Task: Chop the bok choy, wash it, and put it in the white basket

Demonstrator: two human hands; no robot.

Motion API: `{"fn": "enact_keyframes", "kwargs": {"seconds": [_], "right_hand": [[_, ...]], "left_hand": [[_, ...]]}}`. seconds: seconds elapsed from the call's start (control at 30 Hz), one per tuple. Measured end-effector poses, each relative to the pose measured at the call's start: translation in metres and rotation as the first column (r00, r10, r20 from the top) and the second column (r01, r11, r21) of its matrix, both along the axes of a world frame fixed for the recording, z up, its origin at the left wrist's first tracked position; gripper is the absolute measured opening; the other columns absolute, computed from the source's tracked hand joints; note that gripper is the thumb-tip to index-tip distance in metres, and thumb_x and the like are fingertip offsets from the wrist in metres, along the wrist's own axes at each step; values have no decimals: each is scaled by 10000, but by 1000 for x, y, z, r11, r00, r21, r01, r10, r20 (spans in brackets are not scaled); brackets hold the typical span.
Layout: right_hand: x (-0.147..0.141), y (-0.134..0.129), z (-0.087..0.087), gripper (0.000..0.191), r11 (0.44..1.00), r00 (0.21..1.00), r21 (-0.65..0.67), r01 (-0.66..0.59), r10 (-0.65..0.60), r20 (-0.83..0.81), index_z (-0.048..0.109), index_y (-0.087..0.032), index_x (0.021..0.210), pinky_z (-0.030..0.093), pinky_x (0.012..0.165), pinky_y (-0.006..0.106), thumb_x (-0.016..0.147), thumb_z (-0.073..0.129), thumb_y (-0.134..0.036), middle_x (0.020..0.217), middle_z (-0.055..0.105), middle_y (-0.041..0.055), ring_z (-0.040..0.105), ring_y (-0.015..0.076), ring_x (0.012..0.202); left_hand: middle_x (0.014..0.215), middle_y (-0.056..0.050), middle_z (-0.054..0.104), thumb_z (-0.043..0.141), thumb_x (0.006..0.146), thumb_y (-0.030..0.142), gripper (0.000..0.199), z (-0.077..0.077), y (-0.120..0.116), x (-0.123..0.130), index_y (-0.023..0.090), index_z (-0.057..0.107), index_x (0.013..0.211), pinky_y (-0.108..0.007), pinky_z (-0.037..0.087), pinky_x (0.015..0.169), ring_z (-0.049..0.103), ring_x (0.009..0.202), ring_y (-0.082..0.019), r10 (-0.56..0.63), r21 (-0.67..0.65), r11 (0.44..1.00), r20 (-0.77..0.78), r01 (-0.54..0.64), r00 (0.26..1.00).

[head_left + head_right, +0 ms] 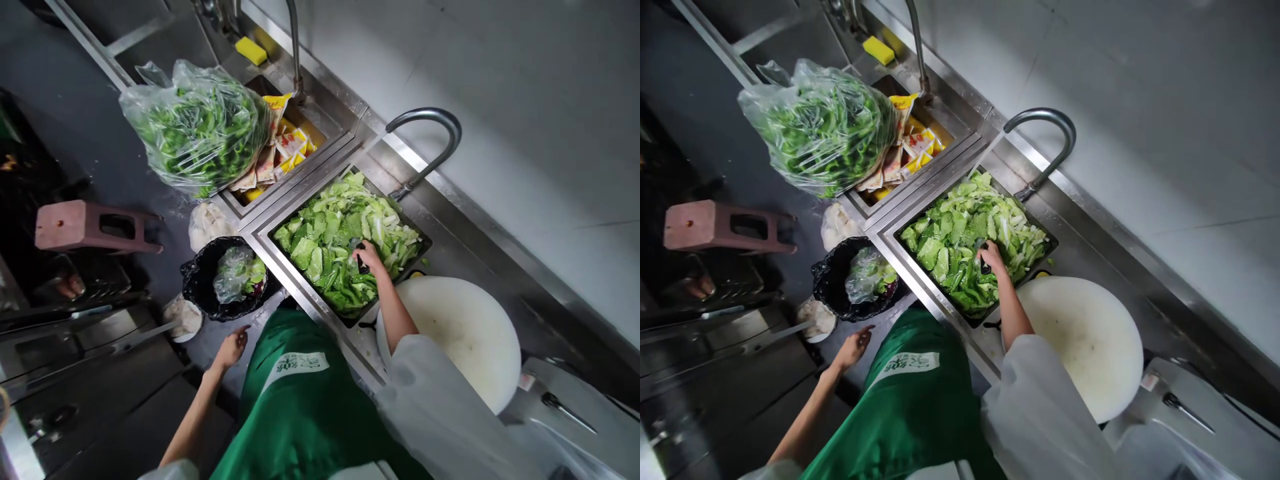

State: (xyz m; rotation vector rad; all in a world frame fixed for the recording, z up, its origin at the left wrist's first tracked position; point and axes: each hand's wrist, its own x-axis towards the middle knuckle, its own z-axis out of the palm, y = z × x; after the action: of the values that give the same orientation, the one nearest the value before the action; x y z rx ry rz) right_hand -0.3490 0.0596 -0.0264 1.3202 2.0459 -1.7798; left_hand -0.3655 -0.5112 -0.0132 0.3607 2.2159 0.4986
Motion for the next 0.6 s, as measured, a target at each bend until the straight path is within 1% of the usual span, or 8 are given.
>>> {"fn": "enact_keyframes", "kwargs": {"seconds": [0.1,0.17,0.23,0.3,0.4,0.47,0.53,0.6], "right_hand": [[-4,13,38,251,998,995,4,-69,68,70,614,-151,1007,503,555,218,762,601,-102,660,651,-2,663,165,571],[-3,13,70,312,976,969,48,-211,202,141,614,-148,1073,503,544,238,767,615,-91,644,652,10,664,187,542],[3,1,103,300,926,925,147,-348,314,214,627,-144,1085,507,565,246,789,630,-102,598,634,12,652,193,531],[11,-23,132,219,860,895,286,-423,348,279,655,-134,1022,532,658,258,804,651,-109,624,650,39,681,205,628],[16,-69,160,191,776,896,460,-431,310,318,683,-96,998,533,899,328,808,672,-77,848,724,117,710,253,921],[13,-93,165,260,781,914,486,-393,272,301,683,-92,1078,501,1001,372,820,663,-66,968,739,120,698,261,1022],[12,-107,164,287,805,933,484,-344,232,276,686,-120,1111,483,1051,386,826,672,-87,1012,745,91,696,255,1052],[17,-114,160,267,819,947,487,-304,205,246,701,-150,1082,477,1076,386,818,692,-115,1002,752,74,698,258,1063]], "left_hand": [[1123,-166,768,417,904,382,520,4,37,-46,125,714,1245,-372,584,888,751,969,-279,-113,74,990,-119,122,986],[1209,-173,746,422,934,380,495,16,69,-75,131,717,1244,-403,570,971,725,1094,-299,-192,135,966,-192,220,962],[1208,-165,745,404,982,381,473,37,110,-99,134,713,1242,-417,562,1006,717,1112,-294,-245,215,928,-268,306,932],[1217,-157,737,376,1032,378,464,63,163,-117,134,693,1267,-417,547,1041,704,1134,-273,-241,341,863,-373,374,896],[1434,-161,621,364,1071,365,479,102,253,-127,137,592,1425,-439,418,1196,549,1388,-257,-246,501,665,-554,554,796],[1564,-142,511,364,1079,374,509,114,305,-125,152,519,1511,-479,285,1275,379,1528,-262,-376,491,479,-635,728,675],[1602,-131,470,365,1079,418,545,112,340,-124,161,486,1545,-517,208,1294,310,1563,-279,-533,424,306,-665,852,523],[1594,-146,479,390,1065,465,582,95,358,-134,147,493,1541,-534,204,1283,351,1540,-305,-636,356,210,-657,911,404]]}}
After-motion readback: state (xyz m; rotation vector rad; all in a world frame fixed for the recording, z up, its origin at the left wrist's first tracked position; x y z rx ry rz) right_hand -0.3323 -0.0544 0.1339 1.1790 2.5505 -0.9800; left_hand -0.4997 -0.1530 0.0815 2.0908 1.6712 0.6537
